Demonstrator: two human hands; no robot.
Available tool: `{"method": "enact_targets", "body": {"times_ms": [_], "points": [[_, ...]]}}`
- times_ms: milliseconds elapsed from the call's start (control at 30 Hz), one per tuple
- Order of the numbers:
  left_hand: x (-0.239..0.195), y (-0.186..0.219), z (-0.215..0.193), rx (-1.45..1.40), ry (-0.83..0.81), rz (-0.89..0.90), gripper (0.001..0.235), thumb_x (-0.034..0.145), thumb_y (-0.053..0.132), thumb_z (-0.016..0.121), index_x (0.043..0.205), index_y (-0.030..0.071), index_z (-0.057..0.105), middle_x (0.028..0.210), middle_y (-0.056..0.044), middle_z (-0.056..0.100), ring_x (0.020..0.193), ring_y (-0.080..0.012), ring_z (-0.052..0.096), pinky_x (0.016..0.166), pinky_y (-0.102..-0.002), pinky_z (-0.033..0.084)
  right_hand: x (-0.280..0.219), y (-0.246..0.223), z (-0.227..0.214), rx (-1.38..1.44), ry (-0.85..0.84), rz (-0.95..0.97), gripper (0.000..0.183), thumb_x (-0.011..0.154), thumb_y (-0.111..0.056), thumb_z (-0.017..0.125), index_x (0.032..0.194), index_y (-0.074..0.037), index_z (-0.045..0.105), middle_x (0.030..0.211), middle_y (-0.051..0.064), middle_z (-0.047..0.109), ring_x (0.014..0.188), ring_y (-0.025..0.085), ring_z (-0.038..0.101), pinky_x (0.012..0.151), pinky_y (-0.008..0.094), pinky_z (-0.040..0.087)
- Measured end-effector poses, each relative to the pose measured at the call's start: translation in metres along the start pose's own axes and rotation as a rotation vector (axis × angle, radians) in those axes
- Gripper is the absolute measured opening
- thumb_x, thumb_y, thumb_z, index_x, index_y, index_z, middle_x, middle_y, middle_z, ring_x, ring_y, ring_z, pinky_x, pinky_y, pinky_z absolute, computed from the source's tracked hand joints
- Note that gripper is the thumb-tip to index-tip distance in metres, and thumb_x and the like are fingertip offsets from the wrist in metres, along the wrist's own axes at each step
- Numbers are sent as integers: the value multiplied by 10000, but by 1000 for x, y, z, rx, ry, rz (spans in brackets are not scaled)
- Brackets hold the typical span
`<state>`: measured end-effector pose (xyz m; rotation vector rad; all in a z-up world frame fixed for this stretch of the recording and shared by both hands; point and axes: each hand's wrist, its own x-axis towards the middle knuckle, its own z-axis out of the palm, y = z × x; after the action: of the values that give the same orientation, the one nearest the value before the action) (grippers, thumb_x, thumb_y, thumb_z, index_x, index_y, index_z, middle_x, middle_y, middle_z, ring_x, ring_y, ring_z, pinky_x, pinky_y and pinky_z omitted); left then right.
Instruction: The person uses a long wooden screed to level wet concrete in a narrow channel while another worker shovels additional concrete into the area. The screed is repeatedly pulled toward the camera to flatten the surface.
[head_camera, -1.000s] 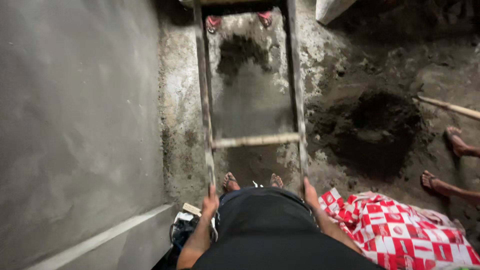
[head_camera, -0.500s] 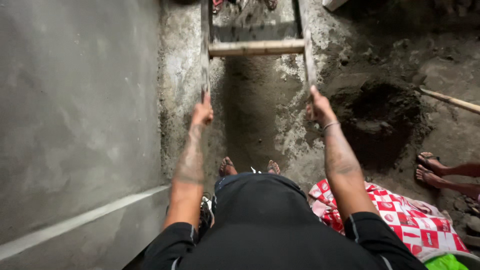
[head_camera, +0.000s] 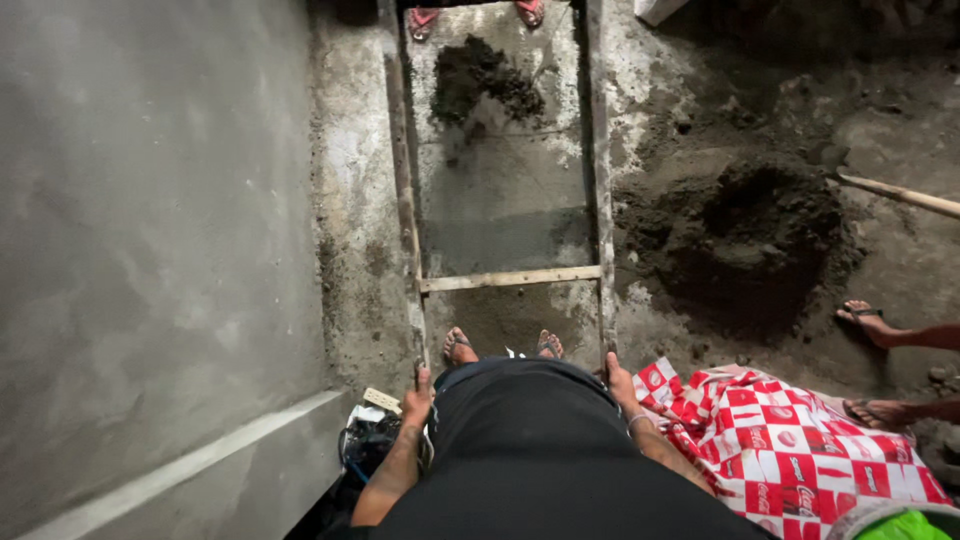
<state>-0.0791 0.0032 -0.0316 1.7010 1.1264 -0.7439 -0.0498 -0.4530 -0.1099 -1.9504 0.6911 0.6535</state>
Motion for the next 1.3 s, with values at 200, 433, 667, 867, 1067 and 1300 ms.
{"method": "enact_targets", "body": {"times_ms": [200, 433, 667, 867, 1067, 1300], "points": [[21, 49, -11, -130, 5, 146, 860, 976, 824, 391, 524, 127, 612, 451, -28, 547, 433, -178, 548, 481, -325, 434, 33, -71, 0, 320, 16, 18, 741, 1082, -659, 404, 820, -8, 638, 606, 265, 623, 484, 398, 636, 422, 514, 523], [82, 144, -51, -191, 38, 230, 684, 997, 729, 482, 706, 122, 599, 562, -22, 588, 451, -147, 553, 448, -309, 449, 127, -134, 21, 260, 79, -66, 568, 964, -632, 692, 935, -64, 678, 651, 204, 647, 505, 317, 668, 357, 439, 507], [117, 163, -82, -256, 65, 289, 750, 944, 781, 542, 761, 59, 623, 580, -88, 609, 439, -188, 596, 398, -302, 480, 137, -172, 55, 193, 41, -51, 146, 859, -232, 715, 876, -97, 660, 537, 151, 617, 393, 292, 637, 266, 422, 462], [112, 143, -156, -143, 82, 238, 654, 979, 778, 528, 721, 181, 591, 588, 20, 565, 515, -114, 586, 501, -267, 473, 136, -147, 138, 128, 56, -104, 298, 773, -238, 780, 970, -16, 763, 868, 216, 738, 825, 343, 726, 714, 495, 559], [56, 117, -203, -68, 110, 223, 672, 1048, 786, 502, 1040, 135, 672, 724, 34, 560, 621, -115, 544, 619, -322, 476, 103, -145, 175, 91, 1, -160, 415, 783, -274, 815, 1011, 61, 726, 971, 298, 731, 978, 445, 703, 857, 560, 516], [29, 102, -149, -105, 255, 259, 712, 1052, 722, 523, 1014, 33, 699, 685, -94, 645, 526, -173, 631, 446, -302, 502, 105, -120, 138, 162, -36, -124, 270, 754, -300, 815, 901, -80, 764, 876, 141, 756, 879, 289, 728, 783, 445, 547]]}}
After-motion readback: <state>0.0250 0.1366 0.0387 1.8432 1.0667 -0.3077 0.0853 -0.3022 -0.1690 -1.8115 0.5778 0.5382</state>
